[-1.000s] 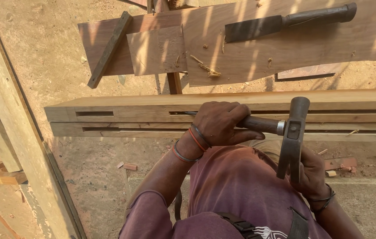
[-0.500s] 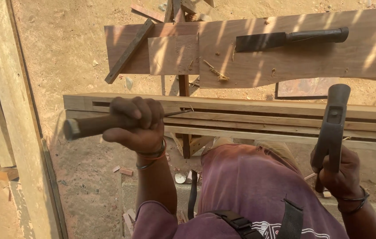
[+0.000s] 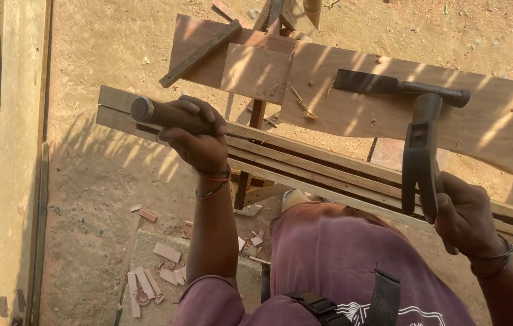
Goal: Using a chisel and a hammer to carve deep grooves into a long wooden plank.
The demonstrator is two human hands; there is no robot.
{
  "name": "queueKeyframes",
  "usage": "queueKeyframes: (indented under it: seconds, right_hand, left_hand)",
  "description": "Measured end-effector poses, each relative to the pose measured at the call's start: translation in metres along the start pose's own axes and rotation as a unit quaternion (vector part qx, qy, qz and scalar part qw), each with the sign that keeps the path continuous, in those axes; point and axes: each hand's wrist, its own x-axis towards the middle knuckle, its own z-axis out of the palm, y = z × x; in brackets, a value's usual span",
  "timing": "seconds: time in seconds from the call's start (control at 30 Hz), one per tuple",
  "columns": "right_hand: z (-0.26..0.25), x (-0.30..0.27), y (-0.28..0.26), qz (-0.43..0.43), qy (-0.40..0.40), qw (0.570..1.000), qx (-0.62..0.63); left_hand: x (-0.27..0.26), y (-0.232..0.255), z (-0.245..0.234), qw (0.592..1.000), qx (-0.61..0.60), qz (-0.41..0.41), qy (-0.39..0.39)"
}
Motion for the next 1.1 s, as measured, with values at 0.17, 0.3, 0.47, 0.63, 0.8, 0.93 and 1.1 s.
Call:
queueKeyframes:
  seconds: [0.17, 0.3, 0.47, 0.63, 0.8, 0.93, 1.1]
  right_hand:
    - [-0.008, 0.021, -0.014, -0.013, -0.049, 0.999, -0.018]
    - [-0.008, 0.043, -0.030, 0.017, -0.074, 0.996, -0.054]
    - [0.003, 0.088, -0.106, -0.082, -0.110, 0.972, -0.191]
    - [0.039, 0.125, -0.187, -0.259, -0.137, 0.927, -0.235]
    - [0.079, 0.150, -0.237, -0.235, -0.241, 0.865, -0.372]
    - [0.081, 0.155, -0.242, -0.213, -0.276, 0.849, -0.397]
    - [0.084, 0.153, -0.234, -0.252, -0.248, 0.850, -0.391]
  left_hand:
    - [-0.008, -0.014, -0.004, 0.999, 0.018, 0.018, 0.035]
    - [-0.013, -0.019, -0.003, 0.998, 0.038, 0.037, 0.032]
    - [-0.022, -0.014, 0.010, 0.994, 0.086, 0.070, -0.005]
    - [-0.031, -0.031, 0.004, 0.989, 0.097, 0.099, -0.053]
    - [-0.033, -0.044, 0.001, 0.984, 0.053, 0.162, -0.060]
    - [-0.035, -0.050, -0.011, 0.991, -0.006, 0.131, -0.036]
    - [-0.042, -0.059, -0.027, 0.995, -0.007, 0.047, -0.085]
